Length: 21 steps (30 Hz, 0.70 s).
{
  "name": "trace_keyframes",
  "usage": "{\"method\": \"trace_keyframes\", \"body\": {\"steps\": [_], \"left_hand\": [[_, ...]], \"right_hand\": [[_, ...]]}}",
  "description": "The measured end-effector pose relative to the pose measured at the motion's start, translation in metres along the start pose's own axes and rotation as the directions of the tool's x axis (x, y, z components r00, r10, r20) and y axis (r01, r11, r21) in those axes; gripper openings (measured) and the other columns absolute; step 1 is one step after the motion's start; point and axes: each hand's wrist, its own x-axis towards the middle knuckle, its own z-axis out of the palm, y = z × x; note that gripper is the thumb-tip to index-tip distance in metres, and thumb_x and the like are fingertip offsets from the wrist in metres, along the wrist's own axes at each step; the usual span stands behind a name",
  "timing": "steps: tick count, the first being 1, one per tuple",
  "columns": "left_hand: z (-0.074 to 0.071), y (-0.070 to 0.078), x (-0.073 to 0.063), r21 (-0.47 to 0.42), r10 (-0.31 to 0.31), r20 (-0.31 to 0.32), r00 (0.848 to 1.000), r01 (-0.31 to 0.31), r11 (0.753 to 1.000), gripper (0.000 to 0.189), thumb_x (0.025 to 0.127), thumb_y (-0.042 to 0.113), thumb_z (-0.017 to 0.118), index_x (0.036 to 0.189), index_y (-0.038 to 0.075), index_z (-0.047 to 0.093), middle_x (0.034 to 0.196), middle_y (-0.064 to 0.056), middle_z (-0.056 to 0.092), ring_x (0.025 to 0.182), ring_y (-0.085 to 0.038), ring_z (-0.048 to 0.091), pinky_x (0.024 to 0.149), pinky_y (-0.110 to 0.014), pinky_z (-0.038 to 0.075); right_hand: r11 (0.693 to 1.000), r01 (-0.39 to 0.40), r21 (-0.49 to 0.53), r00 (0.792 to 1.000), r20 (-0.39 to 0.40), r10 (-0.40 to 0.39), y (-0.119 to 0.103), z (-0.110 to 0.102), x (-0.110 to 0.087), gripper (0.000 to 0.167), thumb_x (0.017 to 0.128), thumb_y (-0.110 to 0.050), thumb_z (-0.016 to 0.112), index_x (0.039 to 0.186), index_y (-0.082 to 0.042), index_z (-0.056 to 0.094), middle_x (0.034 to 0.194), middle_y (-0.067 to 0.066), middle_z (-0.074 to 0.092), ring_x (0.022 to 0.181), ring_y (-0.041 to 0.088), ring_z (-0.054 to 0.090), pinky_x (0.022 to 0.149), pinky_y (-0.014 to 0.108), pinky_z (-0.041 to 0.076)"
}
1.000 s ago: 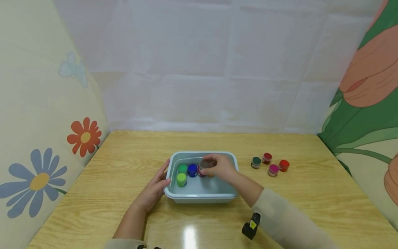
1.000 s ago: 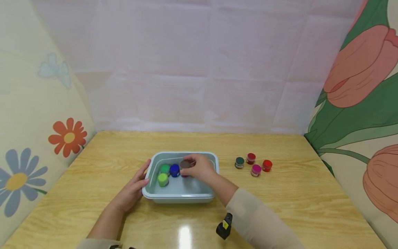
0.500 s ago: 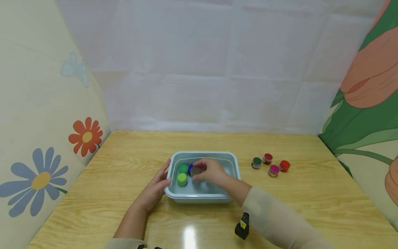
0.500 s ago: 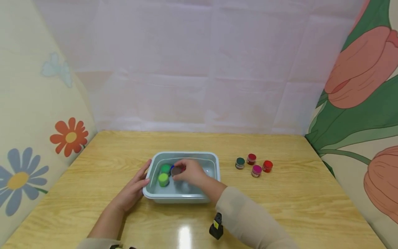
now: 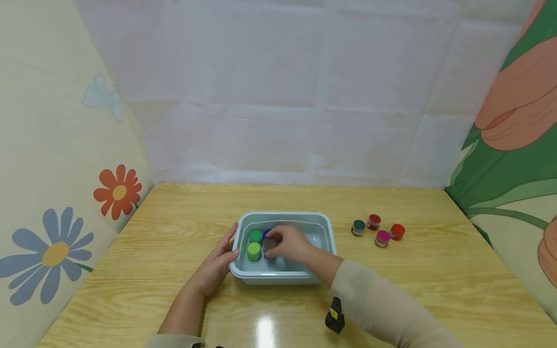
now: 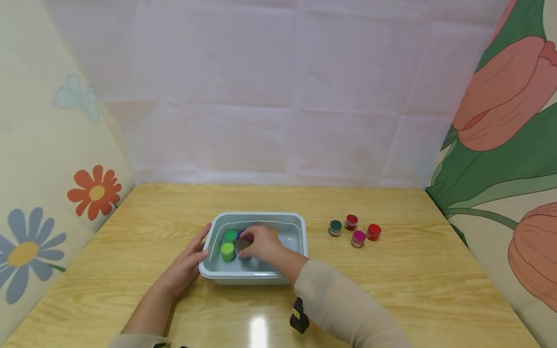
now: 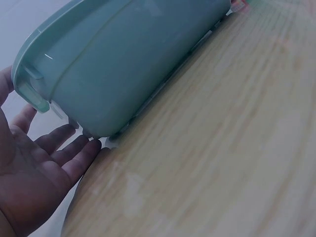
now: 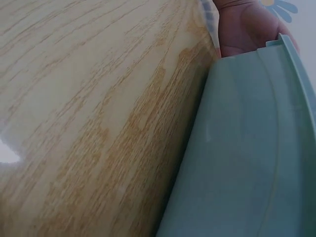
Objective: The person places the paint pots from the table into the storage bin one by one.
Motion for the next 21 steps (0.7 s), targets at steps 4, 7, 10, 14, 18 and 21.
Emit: {"method": "trace_keyframes", "body": {"steps": [4,7,10,14,18,21], "left_hand": [[-0.0002,-0.0001,0.0005,0.001,0.002,0.002,1.000,-0.002,1.000,0.071,0.100,0.020,0.043,0.159,0.024,0.004,0.163,-0.024,0.005,0.149,-0.043,0.016,0.094,-0.023,0.042],[-0.0004,0.0000,0.0006,0.009,0.002,0.003,1.000,-0.002,1.000,0.071,0.100,0.021,0.043,0.159,0.025,0.004,0.163,-0.024,0.005,0.149,-0.044,0.015,0.095,-0.023,0.041],[-0.0003,-0.0003,0.0004,0.010,0.008,0.009,1.000,-0.008,1.000,0.071,0.100,0.020,0.043,0.159,0.024,0.004,0.163,-0.025,0.005,0.149,-0.044,0.015,0.095,-0.023,0.041],[0.0003,-0.0003,0.0001,0.007,0.013,0.012,1.000,-0.014,1.000,0.072,0.099,0.019,0.043,0.159,0.023,0.003,0.163,-0.026,0.004,0.148,-0.044,0.016,0.095,-0.022,0.042],[0.0000,0.0001,-0.0002,0.011,0.010,0.008,1.000,-0.011,1.000,0.072,0.100,0.020,0.043,0.159,0.024,0.003,0.163,-0.025,0.004,0.149,-0.044,0.015,0.095,-0.022,0.041],[-0.0002,0.0001,-0.0003,0.011,0.011,0.007,1.000,-0.011,1.000,0.072,0.099,0.021,0.044,0.159,0.024,0.004,0.163,-0.024,0.004,0.149,-0.044,0.015,0.095,-0.022,0.041]], "right_hand": [[0.997,-0.010,-0.070,1.000,-0.005,0.010,-0.0013,0.0017,0.0011,0.042,0.071,-0.012,0.085,0.111,-0.008,0.070,0.106,0.007,0.071,0.096,0.017,0.061,0.088,0.029,0.048],[0.995,-0.013,-0.094,1.000,-0.001,0.013,-0.0022,0.0027,0.0013,0.042,0.071,-0.013,0.085,0.111,-0.009,0.071,0.106,0.007,0.071,0.096,0.017,0.061,0.088,0.029,0.047],[0.995,-0.010,-0.101,1.000,0.002,0.010,-0.0024,0.0038,0.0014,0.042,0.071,-0.012,0.085,0.110,-0.008,0.071,0.104,0.007,0.071,0.095,0.016,0.061,0.087,0.028,0.047],[0.994,0.004,-0.109,1.000,0.001,-0.004,-0.0014,0.0053,0.0024,0.042,0.070,-0.011,0.085,0.109,-0.006,0.070,0.102,0.007,0.071,0.093,0.015,0.061,0.085,0.027,0.047],[0.991,0.019,-0.135,1.000,0.003,-0.019,-0.0010,0.0068,0.0028,0.041,0.070,-0.011,0.085,0.108,-0.006,0.071,0.099,0.007,0.071,0.092,0.015,0.061,0.084,0.026,0.047],[0.988,0.031,-0.153,1.000,-0.001,-0.031,-0.0013,0.0076,0.0020,0.040,0.070,-0.010,0.085,0.108,-0.006,0.071,0.097,0.007,0.070,0.090,0.015,0.060,0.083,0.026,0.047]]}}
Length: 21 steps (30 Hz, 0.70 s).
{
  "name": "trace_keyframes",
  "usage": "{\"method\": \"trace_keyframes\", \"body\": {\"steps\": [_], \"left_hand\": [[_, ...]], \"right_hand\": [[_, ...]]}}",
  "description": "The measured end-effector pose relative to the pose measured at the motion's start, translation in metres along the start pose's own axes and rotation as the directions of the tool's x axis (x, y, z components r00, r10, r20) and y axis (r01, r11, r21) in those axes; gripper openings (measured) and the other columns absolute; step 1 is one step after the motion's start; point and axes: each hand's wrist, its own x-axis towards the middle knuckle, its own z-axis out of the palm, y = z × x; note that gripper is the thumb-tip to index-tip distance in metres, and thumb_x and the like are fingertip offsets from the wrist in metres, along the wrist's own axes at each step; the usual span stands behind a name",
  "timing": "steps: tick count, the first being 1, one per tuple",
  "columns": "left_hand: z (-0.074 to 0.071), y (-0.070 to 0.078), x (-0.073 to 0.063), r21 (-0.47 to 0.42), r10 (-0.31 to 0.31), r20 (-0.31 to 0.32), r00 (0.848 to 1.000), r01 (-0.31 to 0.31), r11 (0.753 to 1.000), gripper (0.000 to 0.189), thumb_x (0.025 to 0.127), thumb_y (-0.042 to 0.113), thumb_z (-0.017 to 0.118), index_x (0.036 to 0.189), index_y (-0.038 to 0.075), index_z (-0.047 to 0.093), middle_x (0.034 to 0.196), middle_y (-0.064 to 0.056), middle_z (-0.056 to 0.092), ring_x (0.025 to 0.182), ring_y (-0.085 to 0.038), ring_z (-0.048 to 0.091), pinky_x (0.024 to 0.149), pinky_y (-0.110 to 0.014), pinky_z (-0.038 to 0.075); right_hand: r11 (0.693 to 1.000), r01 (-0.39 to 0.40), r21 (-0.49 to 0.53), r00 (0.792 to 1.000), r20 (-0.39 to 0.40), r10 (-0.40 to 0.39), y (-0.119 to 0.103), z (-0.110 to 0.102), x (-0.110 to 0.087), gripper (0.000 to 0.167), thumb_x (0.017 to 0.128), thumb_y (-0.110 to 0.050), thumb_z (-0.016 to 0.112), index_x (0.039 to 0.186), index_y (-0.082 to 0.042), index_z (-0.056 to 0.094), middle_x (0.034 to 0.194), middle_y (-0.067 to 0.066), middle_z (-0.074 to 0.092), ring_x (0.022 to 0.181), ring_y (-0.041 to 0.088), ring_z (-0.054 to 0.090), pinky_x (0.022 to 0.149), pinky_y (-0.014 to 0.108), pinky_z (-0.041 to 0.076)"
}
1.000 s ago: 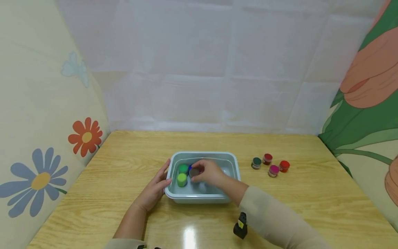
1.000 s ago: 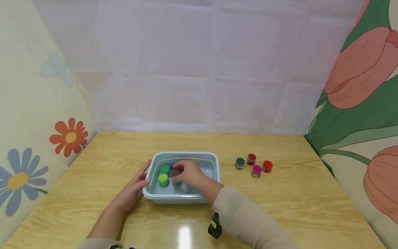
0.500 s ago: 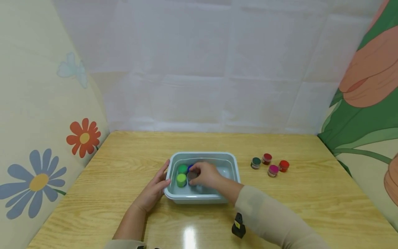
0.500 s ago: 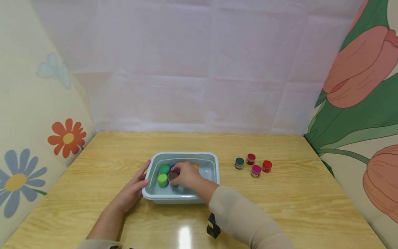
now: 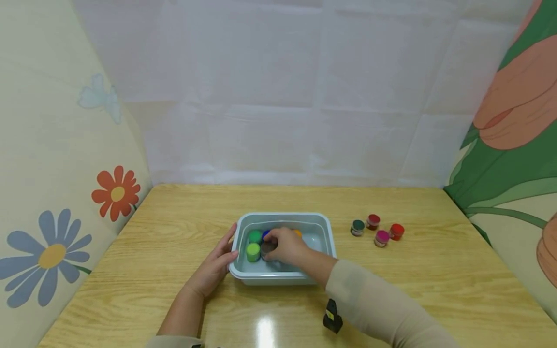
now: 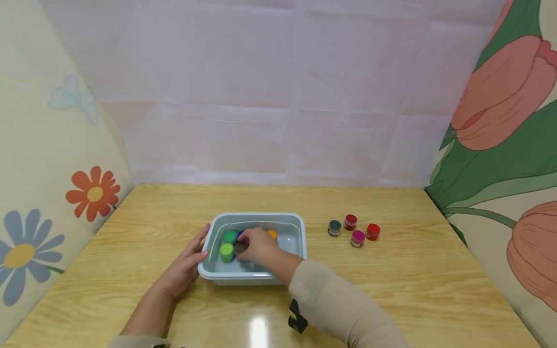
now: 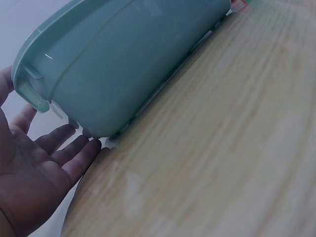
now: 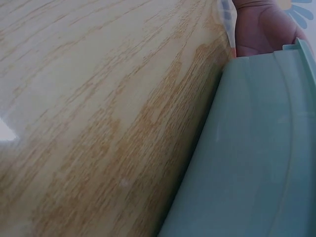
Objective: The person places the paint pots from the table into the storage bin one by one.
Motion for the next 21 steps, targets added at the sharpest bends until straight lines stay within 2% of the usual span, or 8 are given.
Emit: {"method": "trace_keyframes", "body": {"steps": [11,17,21], "left_hand": [[0.001,0.001,-0.001,0.008,0.000,-0.009,1.000,0.000,1.000,0.072,0.099,0.021,0.043,0.159,0.024,0.004,0.163,-0.025,0.005,0.148,-0.044,0.017,0.094,-0.023,0.042],[0.002,0.002,-0.001,0.003,-0.003,-0.012,1.000,0.003,1.000,0.071,0.099,0.019,0.043,0.159,0.024,0.005,0.163,-0.025,0.006,0.148,-0.044,0.017,0.094,-0.023,0.042],[0.001,0.003,-0.001,0.014,-0.005,-0.018,1.000,0.006,1.000,0.071,0.099,0.021,0.043,0.159,0.025,0.005,0.163,-0.025,0.006,0.149,-0.045,0.016,0.096,-0.026,0.041]], "right_hand": [[1.000,-0.017,0.017,1.000,-0.011,0.017,-0.001,-0.002,-0.003,0.038,0.071,-0.011,0.084,0.106,-0.008,0.072,0.097,0.006,0.069,0.093,0.016,0.061,0.085,0.027,0.048],[0.993,-0.065,0.094,0.998,-0.016,0.066,-0.003,-0.010,-0.006,0.037,0.075,-0.011,0.081,0.110,-0.010,0.070,0.100,0.005,0.068,0.095,0.018,0.061,0.088,0.033,0.049],[0.984,-0.071,0.165,0.997,-0.009,0.073,-0.002,-0.017,-0.006,0.039,0.078,-0.010,0.079,0.115,-0.007,0.068,0.102,0.008,0.068,0.095,0.019,0.061,0.084,0.032,0.050]]}}
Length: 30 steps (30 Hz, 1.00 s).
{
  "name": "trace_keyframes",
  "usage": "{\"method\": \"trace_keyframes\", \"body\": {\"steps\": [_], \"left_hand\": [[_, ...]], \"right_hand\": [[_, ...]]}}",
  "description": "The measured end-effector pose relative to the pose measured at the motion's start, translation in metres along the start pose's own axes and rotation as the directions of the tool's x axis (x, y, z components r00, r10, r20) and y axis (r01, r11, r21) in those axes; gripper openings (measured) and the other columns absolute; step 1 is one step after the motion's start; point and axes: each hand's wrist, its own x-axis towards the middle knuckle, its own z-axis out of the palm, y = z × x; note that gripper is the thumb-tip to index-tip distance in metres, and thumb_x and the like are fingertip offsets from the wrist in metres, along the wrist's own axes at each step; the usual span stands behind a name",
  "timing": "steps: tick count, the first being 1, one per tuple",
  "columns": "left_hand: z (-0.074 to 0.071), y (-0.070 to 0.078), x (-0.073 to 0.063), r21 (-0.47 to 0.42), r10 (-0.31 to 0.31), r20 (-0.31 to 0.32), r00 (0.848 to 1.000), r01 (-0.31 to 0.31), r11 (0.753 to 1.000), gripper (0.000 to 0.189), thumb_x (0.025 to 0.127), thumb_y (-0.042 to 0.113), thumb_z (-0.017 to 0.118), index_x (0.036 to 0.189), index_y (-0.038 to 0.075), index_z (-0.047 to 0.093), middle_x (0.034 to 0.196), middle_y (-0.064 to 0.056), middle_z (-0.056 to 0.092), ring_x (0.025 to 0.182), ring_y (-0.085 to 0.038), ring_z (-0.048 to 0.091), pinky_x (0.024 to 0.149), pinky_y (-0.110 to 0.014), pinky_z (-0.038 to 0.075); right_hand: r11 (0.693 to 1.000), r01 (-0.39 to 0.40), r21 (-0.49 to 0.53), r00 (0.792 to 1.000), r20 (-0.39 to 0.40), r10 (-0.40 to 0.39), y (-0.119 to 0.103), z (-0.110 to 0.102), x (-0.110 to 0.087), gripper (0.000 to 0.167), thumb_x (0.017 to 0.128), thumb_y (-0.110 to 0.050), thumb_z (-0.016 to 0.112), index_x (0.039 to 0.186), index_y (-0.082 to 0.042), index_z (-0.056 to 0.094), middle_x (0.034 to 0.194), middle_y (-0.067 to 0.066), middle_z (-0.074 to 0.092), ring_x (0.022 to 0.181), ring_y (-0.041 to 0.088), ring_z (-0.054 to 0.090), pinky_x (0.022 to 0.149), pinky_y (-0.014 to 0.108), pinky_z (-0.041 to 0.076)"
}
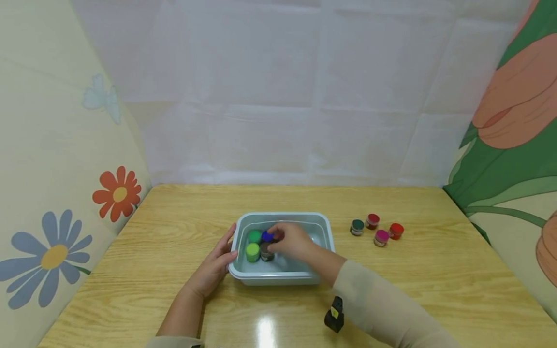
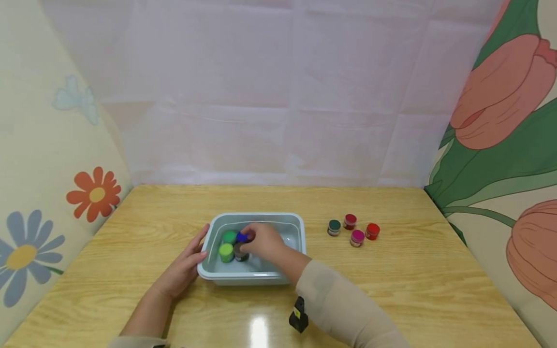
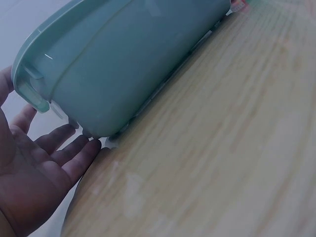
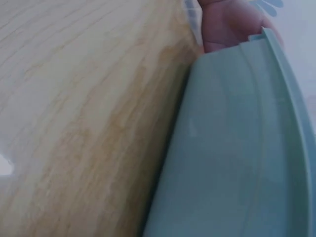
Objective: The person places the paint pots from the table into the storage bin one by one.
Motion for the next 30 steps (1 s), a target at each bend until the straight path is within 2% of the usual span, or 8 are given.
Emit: {"method": "trace_keyframes", "body": {"steps": [8,18,26,30], "left_hand": [[-0.002,-0.001,0.001,0.008,0.002,0.008,1.000,-0.002,1.000,0.071,0.099,0.022,0.044,0.159,0.026,0.005,0.164,-0.023,0.005,0.149,-0.044,0.015,0.103,-0.034,0.038],[-0.002,-0.001,0.002,0.008,0.000,0.013,1.000,0.000,1.000,0.071,0.100,0.023,0.043,0.159,0.026,0.004,0.165,-0.020,0.003,0.150,-0.043,0.011,0.107,-0.040,0.035],[-0.001,-0.001,0.003,-0.001,0.006,0.020,1.000,-0.006,1.000,0.071,0.100,0.021,0.043,0.159,0.024,0.004,0.164,-0.023,0.004,0.150,-0.043,0.013,0.103,-0.031,0.037],[0.000,-0.001,0.003,-0.006,0.003,0.018,1.000,-0.003,1.000,0.071,0.100,0.021,0.043,0.159,0.024,0.004,0.164,-0.022,0.004,0.150,-0.043,0.012,0.103,-0.031,0.037]], "right_hand": [[0.991,-0.053,0.123,0.999,0.000,0.054,0.002,-0.022,-0.004,0.038,0.085,-0.011,0.073,0.122,-0.007,0.064,0.110,0.011,0.067,0.097,0.020,0.063,0.077,0.028,0.054],[0.990,-0.084,0.111,0.991,-0.093,0.095,0.007,-0.049,-0.014,0.040,0.086,-0.019,0.074,0.124,-0.011,0.065,0.117,0.009,0.067,0.102,0.022,0.062,0.084,0.034,0.054],[0.987,-0.108,0.120,0.980,-0.151,0.126,0.019,-0.070,-0.024,0.043,0.087,-0.021,0.073,0.127,-0.010,0.063,0.121,0.011,0.066,0.103,0.023,0.061,0.086,0.035,0.053],[0.988,-0.106,0.117,0.977,-0.174,0.125,0.028,-0.081,-0.030,0.044,0.089,-0.020,0.072,0.130,-0.010,0.061,0.123,0.013,0.065,0.107,0.026,0.061,0.088,0.035,0.054]]}}
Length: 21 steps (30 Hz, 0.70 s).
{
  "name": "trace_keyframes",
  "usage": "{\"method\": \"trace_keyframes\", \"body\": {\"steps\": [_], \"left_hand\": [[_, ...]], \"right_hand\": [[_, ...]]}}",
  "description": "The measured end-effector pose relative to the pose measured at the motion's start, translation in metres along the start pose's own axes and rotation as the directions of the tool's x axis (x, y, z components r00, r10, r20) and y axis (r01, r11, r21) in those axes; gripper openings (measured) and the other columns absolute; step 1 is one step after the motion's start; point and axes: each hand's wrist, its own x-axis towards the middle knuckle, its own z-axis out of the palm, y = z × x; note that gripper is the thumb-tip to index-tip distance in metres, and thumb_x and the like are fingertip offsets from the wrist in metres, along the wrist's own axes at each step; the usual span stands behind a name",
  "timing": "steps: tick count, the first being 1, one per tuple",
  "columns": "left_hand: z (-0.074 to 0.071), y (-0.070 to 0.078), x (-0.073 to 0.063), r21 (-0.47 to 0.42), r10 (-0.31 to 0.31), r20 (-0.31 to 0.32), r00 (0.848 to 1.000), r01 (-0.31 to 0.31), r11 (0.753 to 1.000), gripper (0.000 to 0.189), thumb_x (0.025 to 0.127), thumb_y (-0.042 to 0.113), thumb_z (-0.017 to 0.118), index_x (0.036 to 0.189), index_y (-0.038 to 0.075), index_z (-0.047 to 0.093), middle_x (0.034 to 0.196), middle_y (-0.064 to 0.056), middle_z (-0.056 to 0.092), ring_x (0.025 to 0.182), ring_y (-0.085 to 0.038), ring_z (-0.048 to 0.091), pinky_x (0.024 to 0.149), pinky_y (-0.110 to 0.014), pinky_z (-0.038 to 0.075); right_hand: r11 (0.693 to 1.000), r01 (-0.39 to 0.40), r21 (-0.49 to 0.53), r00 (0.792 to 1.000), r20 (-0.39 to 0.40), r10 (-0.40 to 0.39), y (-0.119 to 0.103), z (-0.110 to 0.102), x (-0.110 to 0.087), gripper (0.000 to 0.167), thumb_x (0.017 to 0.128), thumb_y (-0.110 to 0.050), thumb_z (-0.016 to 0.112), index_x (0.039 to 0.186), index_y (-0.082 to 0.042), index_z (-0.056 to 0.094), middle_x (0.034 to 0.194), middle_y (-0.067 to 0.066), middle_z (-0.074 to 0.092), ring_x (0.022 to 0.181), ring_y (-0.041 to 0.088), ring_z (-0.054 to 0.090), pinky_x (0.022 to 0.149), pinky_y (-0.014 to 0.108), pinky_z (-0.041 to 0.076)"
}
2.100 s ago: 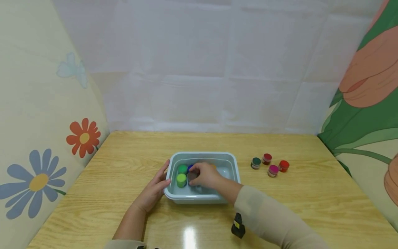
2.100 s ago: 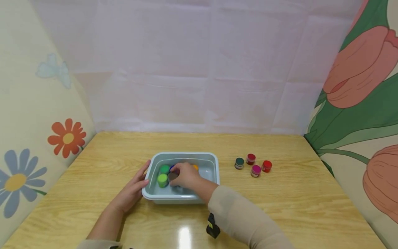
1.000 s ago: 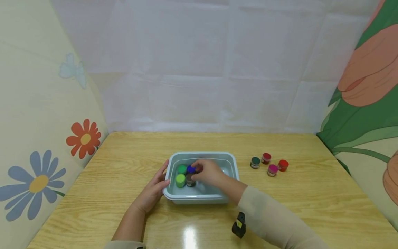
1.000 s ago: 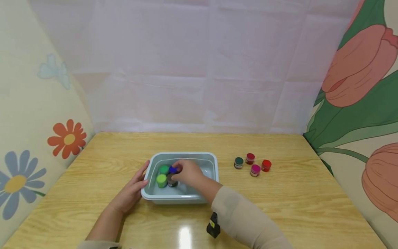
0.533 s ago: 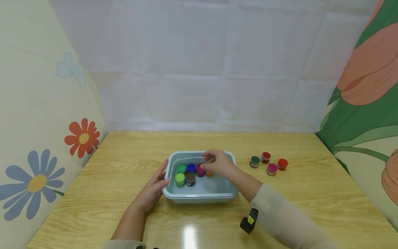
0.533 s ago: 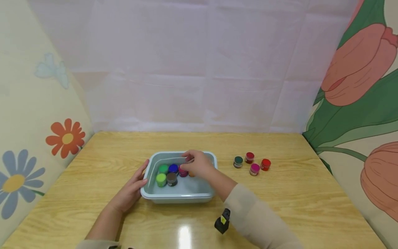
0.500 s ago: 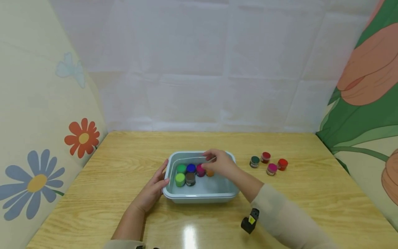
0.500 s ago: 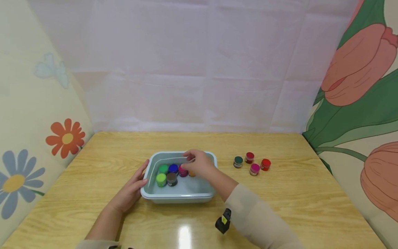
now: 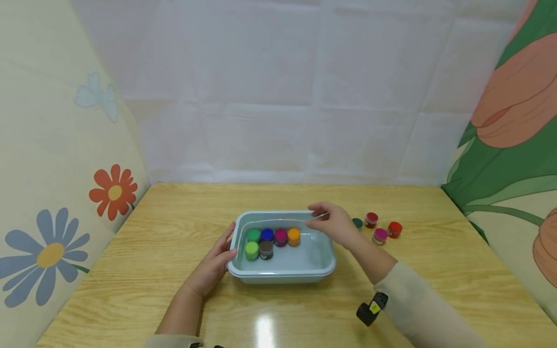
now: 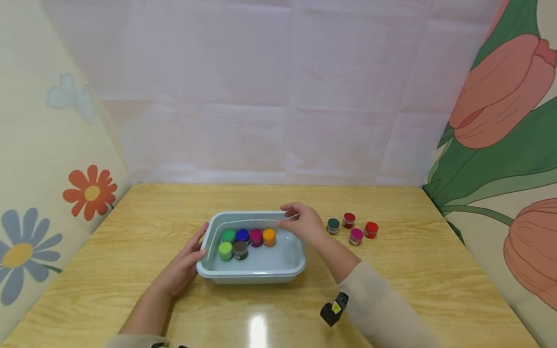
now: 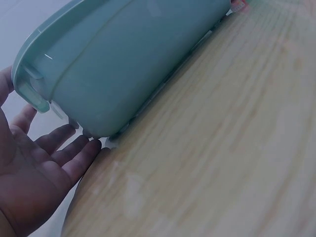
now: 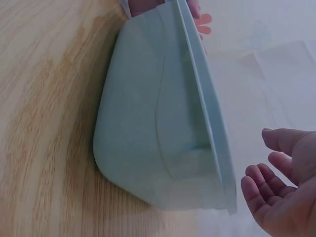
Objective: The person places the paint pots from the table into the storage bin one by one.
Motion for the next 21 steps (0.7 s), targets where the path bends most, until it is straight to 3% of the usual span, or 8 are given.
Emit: {"method": "trace_keyframes", "body": {"steps": [10,17,21], "left_hand": [[-0.002,-0.001,0.000,-0.004,0.002,0.002,1.000,-0.002,1.000,0.071,0.100,0.021,0.043,0.159,0.025,0.003,0.164,-0.023,0.004,0.149,-0.043,0.014,0.098,-0.027,0.040],[-0.001,-0.002,-0.001,0.017,-0.008,-0.008,1.000,0.008,1.000,0.071,0.099,0.024,0.044,0.159,0.028,0.005,0.164,-0.021,0.006,0.149,-0.043,0.015,0.103,-0.033,0.038],[-0.001,-0.001,-0.001,0.021,-0.004,-0.007,1.000,0.004,1.000,0.071,0.100,0.023,0.044,0.159,0.027,0.005,0.164,-0.022,0.006,0.149,-0.044,0.015,0.105,-0.036,0.037]], "right_hand": [[0.999,-0.015,0.030,0.997,-0.071,0.017,0.019,-0.026,-0.008,0.046,0.091,-0.022,0.069,0.134,-0.009,0.058,0.128,0.017,0.061,0.112,0.029,0.060,0.090,0.039,0.053],[0.997,-0.005,0.075,0.992,-0.126,0.015,0.045,-0.044,-0.014,0.046,0.092,-0.018,0.067,0.133,-0.001,0.056,0.127,0.024,0.058,0.111,0.030,0.061,0.080,0.028,0.053],[0.998,-0.024,0.058,0.988,-0.150,0.033,0.057,-0.055,-0.020,0.047,0.092,-0.020,0.067,0.134,-0.001,0.055,0.126,0.023,0.058,0.110,0.028,0.058,0.082,0.027,0.051]]}}
